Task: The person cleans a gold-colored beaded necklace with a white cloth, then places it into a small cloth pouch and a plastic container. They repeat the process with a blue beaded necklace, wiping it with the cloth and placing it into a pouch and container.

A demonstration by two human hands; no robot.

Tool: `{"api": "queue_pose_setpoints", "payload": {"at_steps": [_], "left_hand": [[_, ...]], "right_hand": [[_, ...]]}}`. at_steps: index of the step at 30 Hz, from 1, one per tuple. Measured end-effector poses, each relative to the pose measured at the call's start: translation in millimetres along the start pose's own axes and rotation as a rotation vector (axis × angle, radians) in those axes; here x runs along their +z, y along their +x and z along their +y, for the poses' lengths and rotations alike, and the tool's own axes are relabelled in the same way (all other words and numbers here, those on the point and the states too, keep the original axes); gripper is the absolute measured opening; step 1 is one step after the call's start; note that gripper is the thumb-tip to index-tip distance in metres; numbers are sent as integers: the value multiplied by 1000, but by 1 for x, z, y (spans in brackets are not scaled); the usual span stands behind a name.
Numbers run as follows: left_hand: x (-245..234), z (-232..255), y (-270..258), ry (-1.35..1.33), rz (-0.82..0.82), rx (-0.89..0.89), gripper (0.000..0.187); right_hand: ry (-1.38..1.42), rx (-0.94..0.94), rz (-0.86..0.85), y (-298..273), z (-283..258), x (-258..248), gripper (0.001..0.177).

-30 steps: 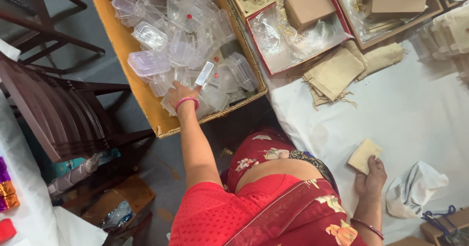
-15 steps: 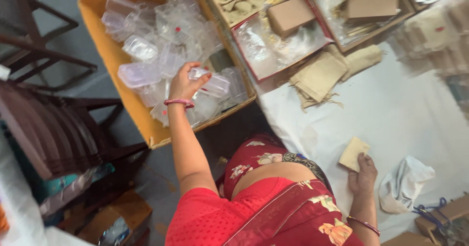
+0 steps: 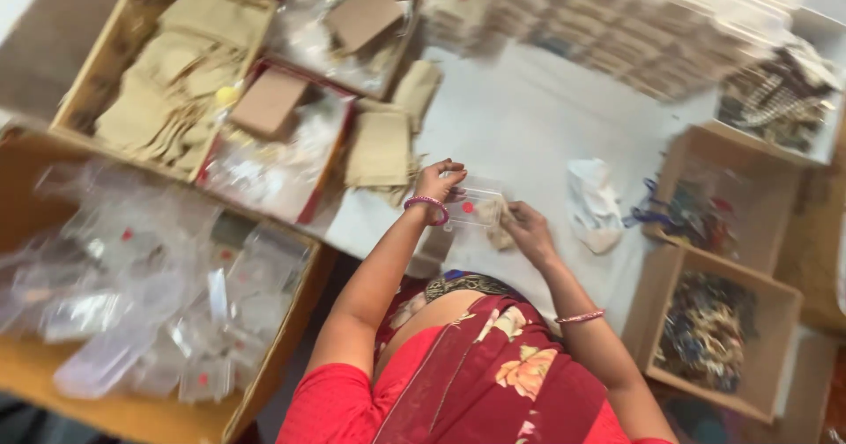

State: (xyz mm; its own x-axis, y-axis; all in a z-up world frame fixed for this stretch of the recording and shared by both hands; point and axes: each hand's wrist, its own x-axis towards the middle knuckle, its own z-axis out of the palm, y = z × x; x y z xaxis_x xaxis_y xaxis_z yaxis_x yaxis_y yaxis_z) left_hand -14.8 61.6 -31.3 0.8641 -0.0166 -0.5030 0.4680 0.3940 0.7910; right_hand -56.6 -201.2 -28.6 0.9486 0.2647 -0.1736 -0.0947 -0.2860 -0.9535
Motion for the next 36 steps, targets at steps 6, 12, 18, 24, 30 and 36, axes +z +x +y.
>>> {"api": "queue_pose_setpoints", "payload": {"at_steps": [6, 12, 18, 24, 30, 36], "left_hand": [[61, 13, 1, 267, -238, -259, 75], [71, 17, 3, 315, -449, -385, 112], [63, 0, 6, 788, -305, 224, 89], [64, -7, 20, 731, -133, 497, 51], [64, -19, 43, 775, -46, 440, 33], [64, -17, 40, 773, -243, 718, 35]], "right_hand": [[558, 53, 100, -19, -34, -30, 25], [926, 315, 367, 10, -30, -53, 24], [945, 398, 339, 31, 30, -37, 25], [855, 416, 255, 43, 15, -32, 29], [807, 514, 195, 46, -31, -31, 34], [557, 525, 86, 52, -12, -51, 33]]}}
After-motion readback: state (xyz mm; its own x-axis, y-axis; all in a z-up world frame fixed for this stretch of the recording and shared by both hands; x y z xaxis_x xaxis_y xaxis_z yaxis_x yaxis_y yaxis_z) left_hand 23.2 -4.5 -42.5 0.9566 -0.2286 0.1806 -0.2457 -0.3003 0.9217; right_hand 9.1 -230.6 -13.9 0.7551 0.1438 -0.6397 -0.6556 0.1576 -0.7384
